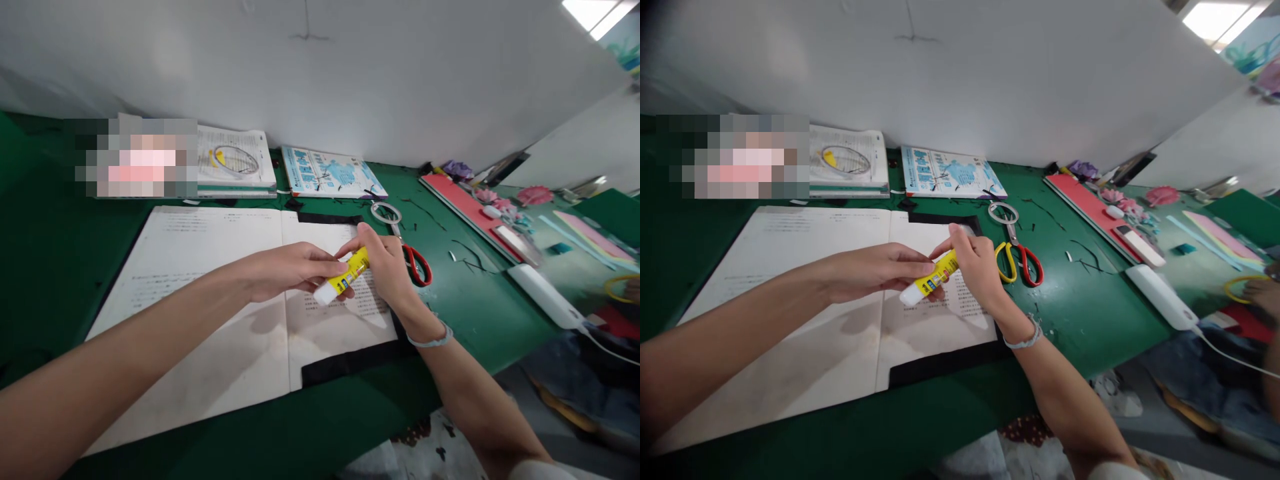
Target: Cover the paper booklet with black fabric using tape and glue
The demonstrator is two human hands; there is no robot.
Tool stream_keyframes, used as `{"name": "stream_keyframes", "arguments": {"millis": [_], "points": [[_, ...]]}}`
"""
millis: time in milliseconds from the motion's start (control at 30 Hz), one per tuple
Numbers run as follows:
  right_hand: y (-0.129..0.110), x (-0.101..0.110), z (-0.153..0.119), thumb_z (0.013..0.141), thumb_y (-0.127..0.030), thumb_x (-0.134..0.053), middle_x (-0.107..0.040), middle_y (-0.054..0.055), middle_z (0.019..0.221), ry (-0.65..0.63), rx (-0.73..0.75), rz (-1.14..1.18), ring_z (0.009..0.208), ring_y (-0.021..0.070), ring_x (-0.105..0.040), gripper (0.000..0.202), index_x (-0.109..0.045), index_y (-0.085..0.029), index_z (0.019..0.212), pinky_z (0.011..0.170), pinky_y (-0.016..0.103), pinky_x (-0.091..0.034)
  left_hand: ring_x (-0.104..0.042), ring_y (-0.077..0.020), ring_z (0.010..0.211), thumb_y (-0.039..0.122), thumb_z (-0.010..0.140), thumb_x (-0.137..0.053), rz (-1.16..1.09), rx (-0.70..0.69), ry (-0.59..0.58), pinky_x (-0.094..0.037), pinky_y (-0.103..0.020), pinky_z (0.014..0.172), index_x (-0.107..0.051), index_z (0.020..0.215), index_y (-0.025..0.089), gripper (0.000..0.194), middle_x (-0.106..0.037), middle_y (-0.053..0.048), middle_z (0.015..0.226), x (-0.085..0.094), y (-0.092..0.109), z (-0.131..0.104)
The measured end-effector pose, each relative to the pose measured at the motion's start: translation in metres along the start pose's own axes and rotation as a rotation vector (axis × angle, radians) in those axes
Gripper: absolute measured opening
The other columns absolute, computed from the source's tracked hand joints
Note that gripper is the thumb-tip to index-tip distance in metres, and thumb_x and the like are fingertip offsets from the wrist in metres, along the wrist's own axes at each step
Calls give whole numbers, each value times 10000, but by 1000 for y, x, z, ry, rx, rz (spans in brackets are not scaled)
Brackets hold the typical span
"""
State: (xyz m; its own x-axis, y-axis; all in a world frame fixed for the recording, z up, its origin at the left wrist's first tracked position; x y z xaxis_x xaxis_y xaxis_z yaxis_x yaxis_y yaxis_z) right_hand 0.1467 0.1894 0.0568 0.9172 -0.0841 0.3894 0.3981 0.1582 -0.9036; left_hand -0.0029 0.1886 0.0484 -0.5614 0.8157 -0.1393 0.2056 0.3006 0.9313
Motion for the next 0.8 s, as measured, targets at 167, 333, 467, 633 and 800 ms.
{"name": "stream_keyframes", "arguments": {"millis": [167,333,467,633,800], "points": [[-2,0,-3,937,-468,-429,-462,-12,442,33,29,-44,461,88,-362,507,-772,-173,708,448,244,-253,-589,-216,964,496,675,-734,136,-26,237,-424,-316,788,-642,941,174,428,-669,-65,1029,4,0,0],[-1,1,-3,940,-461,-421,-427,-17,440,81,22,2,462,91,-360,507,-773,-170,722,458,249,-263,-607,-185,870,590,827,-535,-24,-1,12,-414,-317,787,-666,923,176,445,-695,-57,928,-4,-1,0],[0,0,-4,945,-461,-415,-441,-16,444,59,47,-54,463,89,-363,504,-778,-177,740,449,248,-251,-563,-170,810,532,674,-731,138,-39,194,-388,-295,704,-654,882,179,417,-659,-32,915,5,-1,1],[3,-1,-4,945,-471,-409,-425,-22,428,50,7,-22,439,84,-337,505,-783,-178,773,433,244,-243,-592,-203,910,624,803,-547,65,-4,52,-405,-316,802,-669,954,193,473,-682,-47,984,0,-4,2],[0,-2,-7,947,-468,-407,-371,-27,447,41,44,-48,461,85,-320,502,-788,-182,789,454,251,-238,-571,-178,864,538,799,-611,76,-53,63,-397,-294,753,-666,972,190,392,-668,-44,984,2,-2,2]]}}
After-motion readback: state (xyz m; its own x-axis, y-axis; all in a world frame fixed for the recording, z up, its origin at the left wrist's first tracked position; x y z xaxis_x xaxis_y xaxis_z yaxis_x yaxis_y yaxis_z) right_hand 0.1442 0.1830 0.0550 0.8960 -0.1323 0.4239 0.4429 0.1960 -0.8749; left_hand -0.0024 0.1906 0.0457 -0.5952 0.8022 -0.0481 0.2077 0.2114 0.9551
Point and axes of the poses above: each hand's wrist, its own z-axis towards the middle knuckle, its own x-axis out of the back of the hand, y = z × x, the point moved 4 cm from there along z, towards the middle knuckle
